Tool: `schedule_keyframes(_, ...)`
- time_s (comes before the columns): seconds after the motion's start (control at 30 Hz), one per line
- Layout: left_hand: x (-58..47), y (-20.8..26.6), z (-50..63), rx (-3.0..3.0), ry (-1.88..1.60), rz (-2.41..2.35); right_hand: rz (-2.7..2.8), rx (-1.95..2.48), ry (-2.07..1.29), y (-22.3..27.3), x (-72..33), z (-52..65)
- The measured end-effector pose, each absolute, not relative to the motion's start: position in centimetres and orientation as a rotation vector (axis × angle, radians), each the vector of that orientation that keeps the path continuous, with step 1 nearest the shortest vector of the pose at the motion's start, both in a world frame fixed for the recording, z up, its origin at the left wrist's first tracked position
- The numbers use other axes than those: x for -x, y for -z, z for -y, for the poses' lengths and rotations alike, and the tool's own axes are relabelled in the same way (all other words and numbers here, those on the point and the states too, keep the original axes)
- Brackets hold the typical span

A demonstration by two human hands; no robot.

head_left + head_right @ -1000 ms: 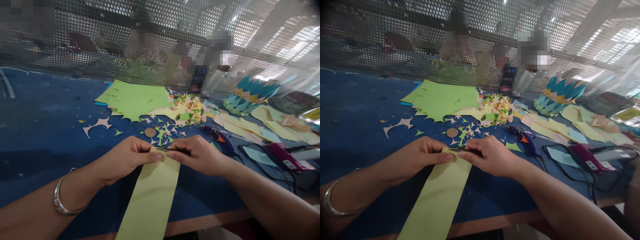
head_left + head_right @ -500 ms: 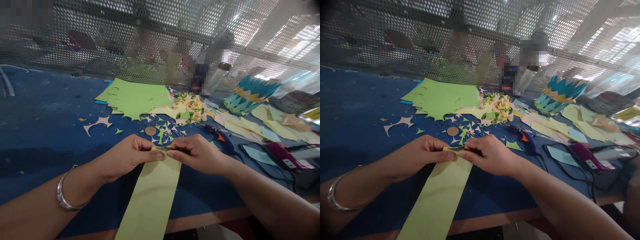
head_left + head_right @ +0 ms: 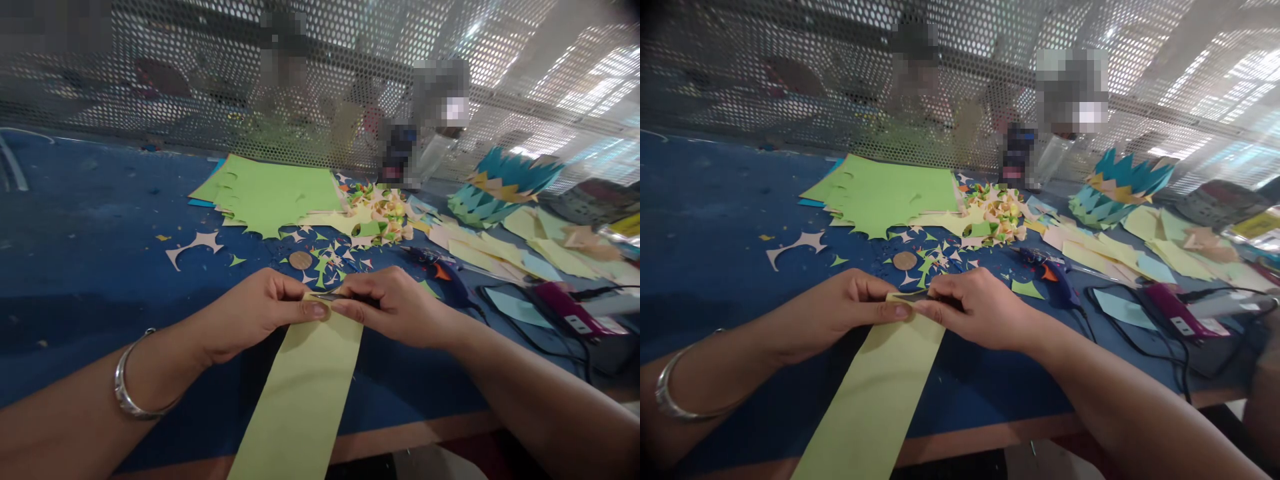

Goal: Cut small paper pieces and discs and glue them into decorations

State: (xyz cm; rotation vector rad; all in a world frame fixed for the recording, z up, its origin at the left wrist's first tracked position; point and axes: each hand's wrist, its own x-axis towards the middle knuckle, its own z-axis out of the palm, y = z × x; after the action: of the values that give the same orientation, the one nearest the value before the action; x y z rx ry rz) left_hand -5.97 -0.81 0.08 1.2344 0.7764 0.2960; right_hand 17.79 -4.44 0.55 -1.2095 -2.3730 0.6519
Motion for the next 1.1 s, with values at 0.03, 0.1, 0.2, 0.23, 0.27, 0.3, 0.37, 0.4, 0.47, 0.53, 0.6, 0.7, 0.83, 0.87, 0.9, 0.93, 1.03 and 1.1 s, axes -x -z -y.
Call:
schedule_keyframes(0.03, 5.98, -0.07, 0.81, -1.234, -0.294, -0.774, 2.371, 1.207, -0.65, -0.55, -17.76, 4.43)
schedule_keyframes(0.1, 6.02, -0.03, 0.8, -1.237, -0.289, -0.773, 2.373, 1.205, -0.649, -0.54, -17.7, 4.38)
schedule_keyframes(0.2, 6.05, 0.06, 0.7, -1.248, -0.287, -0.769, 2.382, 1.193, -0.649, -0.52, -17.64, 4.31)
schedule_keyframes(0.23, 6.04, 0.07, 0.66, -1.249, -0.287, -0.769, 2.384, 1.189, -0.647, -0.5, -17.63, 4.3)
schedule_keyframes(0.27, 6.02, 0.08, 0.62, -1.247, -0.285, -0.769, 2.385, 1.187, -0.647, -0.49, -17.64, 4.31)
schedule_keyframes(0.3, 5.99, 0.07, 0.59, -1.244, -0.284, -0.77, 2.385, 1.187, -0.644, -0.47, -17.65, 4.32)
schedule_keyframes(0.37, 5.93, 0.03, 0.58, -1.236, -0.275, -0.775, 2.388, 1.184, -0.641, -0.45, -17.68, 4.37)
schedule_keyframes(0.4, 5.89, -0.01, 0.59, -1.23, -0.269, -0.774, 2.389, 1.181, -0.641, -0.44, -17.7, 4.39)
schedule_keyframes(0.47, 5.84, -0.07, 0.65, -1.228, -0.264, -0.772, 2.389, 1.183, -0.638, -0.46, -17.7, 4.42)
schedule_keyframes(0.53, 5.8, -0.11, 0.69, -1.233, -0.266, -0.774, 2.389, 1.184, -0.641, -0.5, -17.65, 4.43)
schedule_keyframes(0.6, 5.78, -0.11, 0.68, -1.231, -0.265, -0.772, 2.383, 1.183, -0.648, -0.53, -17.56, 4.43)
schedule_keyframes(0.7, 5.78, -0.02, 0.62, -1.217, -0.257, -0.757, 2.372, 1.19, -0.65, -0.54, -17.47, 4.45)
schedule_keyframes(0.83, 5.79, 0.15, 0.6, -1.234, -0.245, -0.755, 2.384, 1.209, -0.644, -0.48, -17.5, 4.52)
schedule_keyframes(0.87, 5.78, 0.19, 0.61, -1.238, -0.243, -0.757, 2.389, 1.206, -0.645, -0.46, -17.52, 4.52)
schedule_keyframes(0.9, 5.77, 0.22, 0.61, -1.243, -0.242, -0.758, 2.394, 1.202, -0.646, -0.44, -17.52, 4.5)
schedule_keyframes(0.93, 5.76, 0.25, 0.6, -1.248, -0.241, -0.758, 2.398, 1.197, -0.643, -0.41, -17.52, 4.48)
schedule_keyframes(1.03, 5.71, 0.31, 0.53, -1.252, -0.237, -0.758, 2.398, 1.183, -0.617, -0.31, -17.44, 4.35)
schedule_keyframes(1.1, 5.67, 0.33, 0.51, -1.244, -0.232, -0.766, 2.39, 1.179, -0.602, -0.2, -17.37, 4.28)
